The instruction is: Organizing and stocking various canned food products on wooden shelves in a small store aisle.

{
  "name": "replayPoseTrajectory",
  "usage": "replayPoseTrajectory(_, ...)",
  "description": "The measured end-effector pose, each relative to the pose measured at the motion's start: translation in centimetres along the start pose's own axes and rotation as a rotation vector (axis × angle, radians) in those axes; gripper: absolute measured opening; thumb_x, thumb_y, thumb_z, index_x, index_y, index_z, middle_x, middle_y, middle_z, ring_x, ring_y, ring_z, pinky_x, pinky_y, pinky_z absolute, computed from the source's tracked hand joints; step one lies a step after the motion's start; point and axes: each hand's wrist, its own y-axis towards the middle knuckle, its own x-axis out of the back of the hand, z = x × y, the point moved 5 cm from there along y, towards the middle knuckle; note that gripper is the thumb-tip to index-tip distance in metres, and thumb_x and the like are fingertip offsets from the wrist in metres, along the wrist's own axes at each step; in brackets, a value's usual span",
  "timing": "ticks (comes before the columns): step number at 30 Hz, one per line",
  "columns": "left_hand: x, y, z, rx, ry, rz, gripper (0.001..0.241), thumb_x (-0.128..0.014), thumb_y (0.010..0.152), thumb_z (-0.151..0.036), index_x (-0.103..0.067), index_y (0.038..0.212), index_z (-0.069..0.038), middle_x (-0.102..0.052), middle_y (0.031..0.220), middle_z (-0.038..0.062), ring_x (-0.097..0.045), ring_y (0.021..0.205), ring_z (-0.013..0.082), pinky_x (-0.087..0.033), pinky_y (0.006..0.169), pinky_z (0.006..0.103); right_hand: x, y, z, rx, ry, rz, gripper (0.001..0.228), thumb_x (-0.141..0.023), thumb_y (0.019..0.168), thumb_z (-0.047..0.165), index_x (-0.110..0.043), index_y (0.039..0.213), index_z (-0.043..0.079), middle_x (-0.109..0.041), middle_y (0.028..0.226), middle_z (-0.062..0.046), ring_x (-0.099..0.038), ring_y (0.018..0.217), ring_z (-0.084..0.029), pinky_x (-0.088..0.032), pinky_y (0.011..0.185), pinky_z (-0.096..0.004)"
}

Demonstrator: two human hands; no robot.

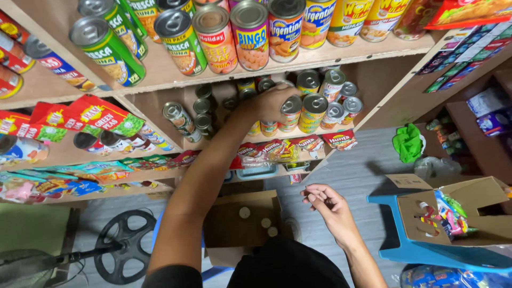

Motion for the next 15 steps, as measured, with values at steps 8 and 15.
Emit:
replayPoseTrajectory(8, -1.6, -11.9, -12.0, 0.01, -0.05, -0.57, 0.028, -0.072, 0.1, -0.023, -0.062, 0.117, -0.003, -0.063, 0.115, 0.018, -0.063, 0.105, 0.0383, -0.051, 0.089, 0.0448, 0.4, 0.5, -8.1, -0.061, -0.13, 0.061, 0.022, -0.063, 0.101, 0.014, -0.069, 0.116, 0.0, -0.078, 0.106, -0.009, -0.069, 0.093, -0.013, -0.053, 0.078, -0.029)
replayPoseTrajectory(15, -21.9, -32.1, -7.8, 0.731, -0.353, -0.526, 0.018, -0.065, 0.101, -0.021, -0.068, 0.1, -0.003, -0.066, 0.09, 0.018, -0.065, 0.088, 0.04, -0.049, 0.074, 0.0488, -2.0, 2.5, -25.0, -0.28, -0.363, 0.231, 0.029, -0.057, 0.106, 0.023, -0.076, 0.105, 0.001, -0.076, 0.094, -0.006, -0.068, 0.085, -0.011, -0.053, 0.075, -0.028)
